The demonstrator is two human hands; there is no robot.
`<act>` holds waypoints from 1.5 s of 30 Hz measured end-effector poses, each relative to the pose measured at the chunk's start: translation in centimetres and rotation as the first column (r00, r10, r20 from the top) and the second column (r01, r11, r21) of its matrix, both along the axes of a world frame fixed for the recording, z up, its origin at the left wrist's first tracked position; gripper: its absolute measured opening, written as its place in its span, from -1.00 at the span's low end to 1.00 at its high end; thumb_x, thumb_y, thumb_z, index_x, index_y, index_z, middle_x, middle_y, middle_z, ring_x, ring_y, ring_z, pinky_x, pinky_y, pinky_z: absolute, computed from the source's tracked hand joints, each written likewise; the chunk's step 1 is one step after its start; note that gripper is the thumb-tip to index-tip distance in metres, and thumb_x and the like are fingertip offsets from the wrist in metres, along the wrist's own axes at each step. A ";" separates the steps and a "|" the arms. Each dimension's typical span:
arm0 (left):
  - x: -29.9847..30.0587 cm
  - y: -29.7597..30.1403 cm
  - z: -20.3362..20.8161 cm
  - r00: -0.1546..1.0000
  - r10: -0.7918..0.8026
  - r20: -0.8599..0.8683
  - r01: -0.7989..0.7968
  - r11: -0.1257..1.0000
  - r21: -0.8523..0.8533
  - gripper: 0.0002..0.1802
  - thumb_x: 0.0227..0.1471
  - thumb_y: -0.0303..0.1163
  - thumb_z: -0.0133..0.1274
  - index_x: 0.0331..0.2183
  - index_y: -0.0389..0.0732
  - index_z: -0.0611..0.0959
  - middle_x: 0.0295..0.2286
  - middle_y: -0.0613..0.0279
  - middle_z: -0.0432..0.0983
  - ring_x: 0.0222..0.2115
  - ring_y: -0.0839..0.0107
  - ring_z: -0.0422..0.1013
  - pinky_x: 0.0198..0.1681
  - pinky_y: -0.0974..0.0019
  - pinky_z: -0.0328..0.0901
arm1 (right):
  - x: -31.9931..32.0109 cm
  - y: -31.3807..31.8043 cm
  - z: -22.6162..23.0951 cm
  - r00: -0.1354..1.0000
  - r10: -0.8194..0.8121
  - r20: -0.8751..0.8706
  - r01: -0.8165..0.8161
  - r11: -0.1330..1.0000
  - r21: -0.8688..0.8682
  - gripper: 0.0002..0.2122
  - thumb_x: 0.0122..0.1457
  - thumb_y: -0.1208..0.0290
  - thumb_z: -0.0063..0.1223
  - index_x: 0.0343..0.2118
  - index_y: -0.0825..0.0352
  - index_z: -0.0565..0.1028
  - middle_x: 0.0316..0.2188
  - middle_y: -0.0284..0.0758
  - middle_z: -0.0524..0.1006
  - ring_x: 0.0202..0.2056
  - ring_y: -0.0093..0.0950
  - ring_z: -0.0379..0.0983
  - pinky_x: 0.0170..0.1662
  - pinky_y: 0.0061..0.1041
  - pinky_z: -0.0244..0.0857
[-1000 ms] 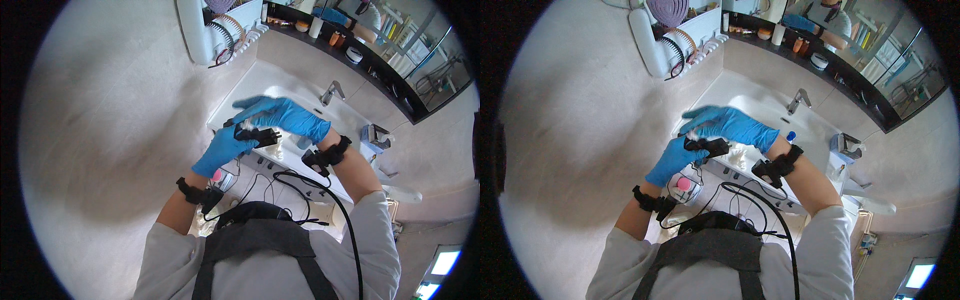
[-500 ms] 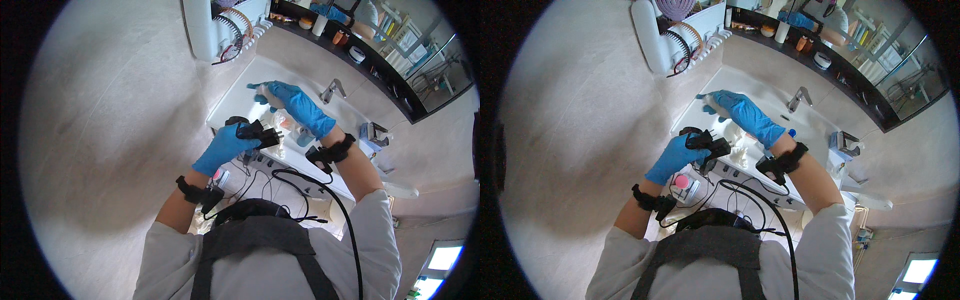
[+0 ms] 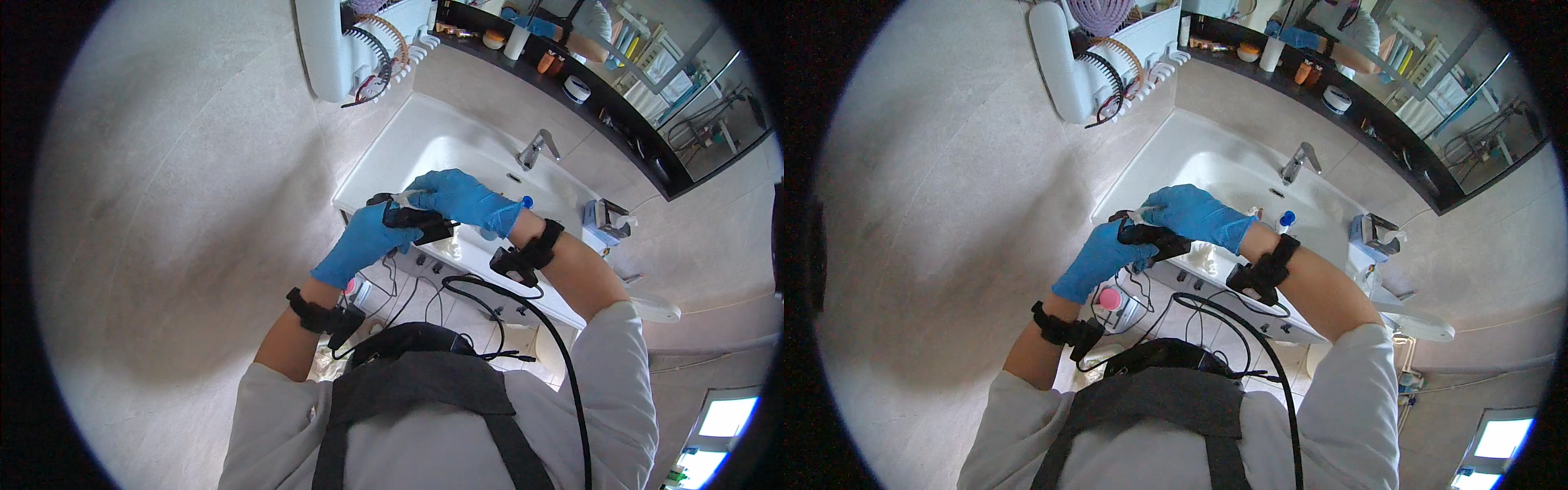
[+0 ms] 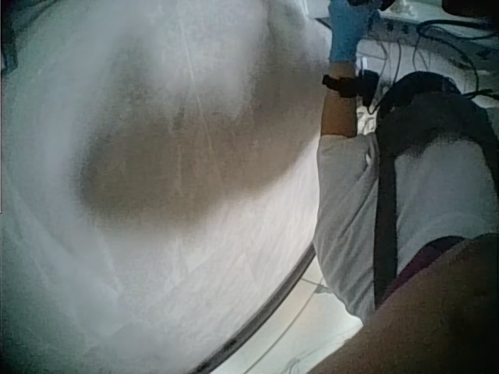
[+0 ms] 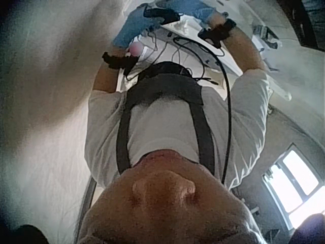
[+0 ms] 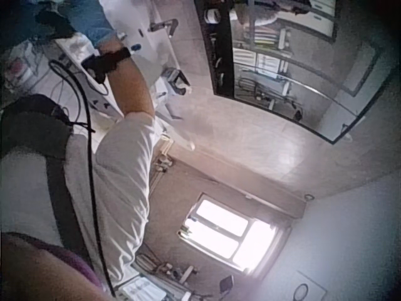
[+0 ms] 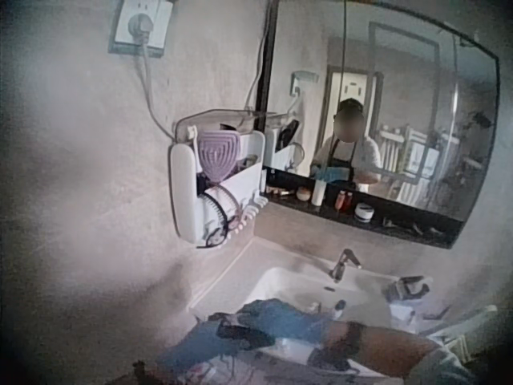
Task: The person wipes a white countertop with a cloth, then picks up a black electronic device with attached cables and wipes it thoroughly. The person continues to wipe the device and its cables over the sink area.
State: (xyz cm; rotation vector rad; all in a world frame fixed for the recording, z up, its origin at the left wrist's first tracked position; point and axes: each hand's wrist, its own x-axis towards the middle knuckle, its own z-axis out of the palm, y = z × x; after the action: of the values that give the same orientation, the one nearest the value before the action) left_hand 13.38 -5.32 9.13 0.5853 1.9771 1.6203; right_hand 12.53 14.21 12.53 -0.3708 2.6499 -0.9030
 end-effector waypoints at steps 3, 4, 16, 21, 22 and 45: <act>0.1 0.3 -0.6 0.997 -0.010 -0.082 0.007 0.999 -0.039 -0.66 -0.17 -0.38 0.21 -0.27 -0.28 0.57 -0.51 0.22 0.51 -0.56 0.52 0.44 -0.47 0.47 0.34 | -0.5 0.1 0.0 0.917 0.250 -0.312 -0.186 0.957 0.222 -0.70 0.15 0.25 -0.09 -0.13 0.30 0.48 -0.18 -0.15 0.49 -0.16 -0.24 0.41 -0.05 -0.44 0.26; 0.2 0.4 -0.9 0.990 -0.011 -0.138 0.006 0.999 -0.041 -0.69 -0.17 -0.39 0.20 -0.31 -0.28 0.57 -0.53 0.22 0.50 -0.58 0.52 0.45 -0.49 0.47 0.34 | -0.6 0.2 0.1 0.861 0.365 -0.354 -0.233 0.902 0.364 -0.70 0.15 0.25 -0.10 -0.16 0.32 0.49 -0.16 -0.14 0.48 -0.15 -0.19 0.41 -0.05 -0.42 0.27; 1.0 1.1 0.8 0.996 -0.003 -0.087 -0.001 0.999 -0.045 -0.71 -0.14 -0.33 0.20 -0.33 -0.27 0.57 -0.57 0.24 0.51 -0.57 0.54 0.44 -0.48 0.46 0.32 | -0.1 1.2 2.1 0.997 -0.074 0.031 0.080 0.945 -0.318 -0.71 0.13 0.25 -0.05 -0.20 0.35 0.50 -0.23 -0.25 0.53 -0.28 -0.40 0.47 -0.20 -0.53 0.35; 0.9 0.8 0.2 0.893 0.013 -0.451 -0.085 0.987 -0.139 -0.69 -0.12 -0.25 0.17 -0.36 -0.28 0.57 -0.55 0.11 0.53 -0.54 0.30 0.47 -0.47 0.32 0.33 | 1.4 2.0 2.3 0.997 0.044 0.061 -0.025 0.960 -0.280 -0.60 0.16 0.16 -0.08 -0.07 0.36 0.42 -0.13 -0.22 0.47 -0.14 -0.38 0.41 -0.06 -0.48 0.26; 0.8 0.8 -0.2 0.892 0.034 -0.451 -0.109 0.984 -0.140 -0.68 -0.12 -0.24 0.17 -0.37 -0.28 0.57 -0.55 0.09 0.53 -0.54 0.26 0.47 -0.47 0.29 0.33 | 1.4 1.8 2.2 0.994 0.095 0.056 -0.079 0.967 -0.242 -0.62 0.13 0.18 -0.03 -0.08 0.36 0.43 -0.13 -0.21 0.47 -0.14 -0.37 0.41 -0.04 -0.46 0.26; 1.6 0.3 -0.8 0.853 -0.099 -0.512 -0.070 0.951 -0.302 -0.70 -0.17 -0.28 0.16 -0.26 0.03 0.61 -0.47 0.20 0.55 -0.47 0.26 0.49 -0.41 0.29 0.36 | 1.7 3.7 5.6 0.960 0.012 0.281 0.055 0.971 -0.231 -0.61 0.11 0.00 -0.05 -0.33 0.29 0.53 -0.46 -0.34 0.52 -0.32 -0.51 0.43 -0.21 -0.51 0.26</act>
State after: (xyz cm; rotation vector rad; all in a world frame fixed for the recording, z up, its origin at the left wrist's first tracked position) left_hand 14.94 -5.06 8.30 0.9905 2.5458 1.1710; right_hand 14.22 17.92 18.16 -0.2461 2.2983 -1.1889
